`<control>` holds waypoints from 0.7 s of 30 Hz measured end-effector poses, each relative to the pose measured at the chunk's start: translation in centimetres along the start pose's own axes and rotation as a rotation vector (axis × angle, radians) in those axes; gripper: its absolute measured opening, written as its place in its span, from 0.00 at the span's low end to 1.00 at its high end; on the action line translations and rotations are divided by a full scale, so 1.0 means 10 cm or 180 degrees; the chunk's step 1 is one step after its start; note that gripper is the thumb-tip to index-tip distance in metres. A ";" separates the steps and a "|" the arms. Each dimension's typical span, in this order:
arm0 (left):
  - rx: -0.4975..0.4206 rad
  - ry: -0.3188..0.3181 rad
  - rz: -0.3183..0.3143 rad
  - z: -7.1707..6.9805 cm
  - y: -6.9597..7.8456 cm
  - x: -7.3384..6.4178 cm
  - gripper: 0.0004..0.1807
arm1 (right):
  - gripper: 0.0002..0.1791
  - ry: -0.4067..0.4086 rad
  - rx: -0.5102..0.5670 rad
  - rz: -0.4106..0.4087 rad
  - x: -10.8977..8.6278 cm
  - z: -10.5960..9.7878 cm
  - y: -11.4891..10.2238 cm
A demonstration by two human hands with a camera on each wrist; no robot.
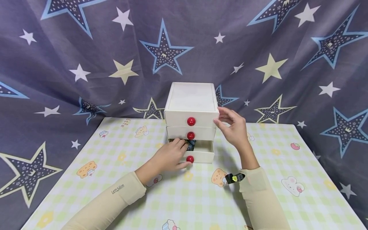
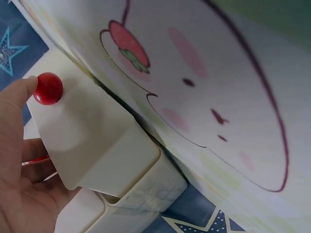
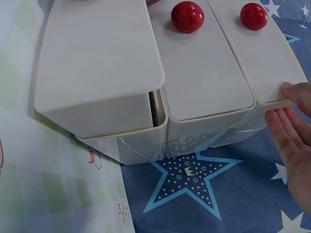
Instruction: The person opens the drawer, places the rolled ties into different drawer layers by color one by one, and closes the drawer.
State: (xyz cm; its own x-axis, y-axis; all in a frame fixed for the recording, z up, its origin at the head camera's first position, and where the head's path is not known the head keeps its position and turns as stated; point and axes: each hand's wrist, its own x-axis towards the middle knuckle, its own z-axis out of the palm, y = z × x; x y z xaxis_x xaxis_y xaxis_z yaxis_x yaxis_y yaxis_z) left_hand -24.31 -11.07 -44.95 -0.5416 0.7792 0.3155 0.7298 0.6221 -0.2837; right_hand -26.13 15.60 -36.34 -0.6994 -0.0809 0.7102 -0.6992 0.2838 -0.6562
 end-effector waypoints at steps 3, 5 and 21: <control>0.0063 0.0045 0.0018 0.00 0.01 0.00 0.37 | 0.23 -0.0009 0.0017 -0.0007 0.00 0.00 0.02; 0.0083 0.0092 0.0050 0.00 0.01 0.00 0.36 | 0.23 -0.0006 0.0015 -0.0011 0.00 0.00 0.02; 0.0567 0.0559 0.0960 -0.07 0.13 0.07 0.09 | 0.23 -0.0005 0.0005 0.0011 0.00 0.00 0.03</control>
State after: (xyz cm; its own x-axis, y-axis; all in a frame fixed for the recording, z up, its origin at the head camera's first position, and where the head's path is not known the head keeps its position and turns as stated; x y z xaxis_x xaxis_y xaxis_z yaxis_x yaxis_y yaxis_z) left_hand -23.40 -9.77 -44.49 -0.2228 0.9137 0.3398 0.7530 0.3827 -0.5353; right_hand -26.31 15.68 -36.51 -0.7020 -0.0814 0.7075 -0.6970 0.2825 -0.6590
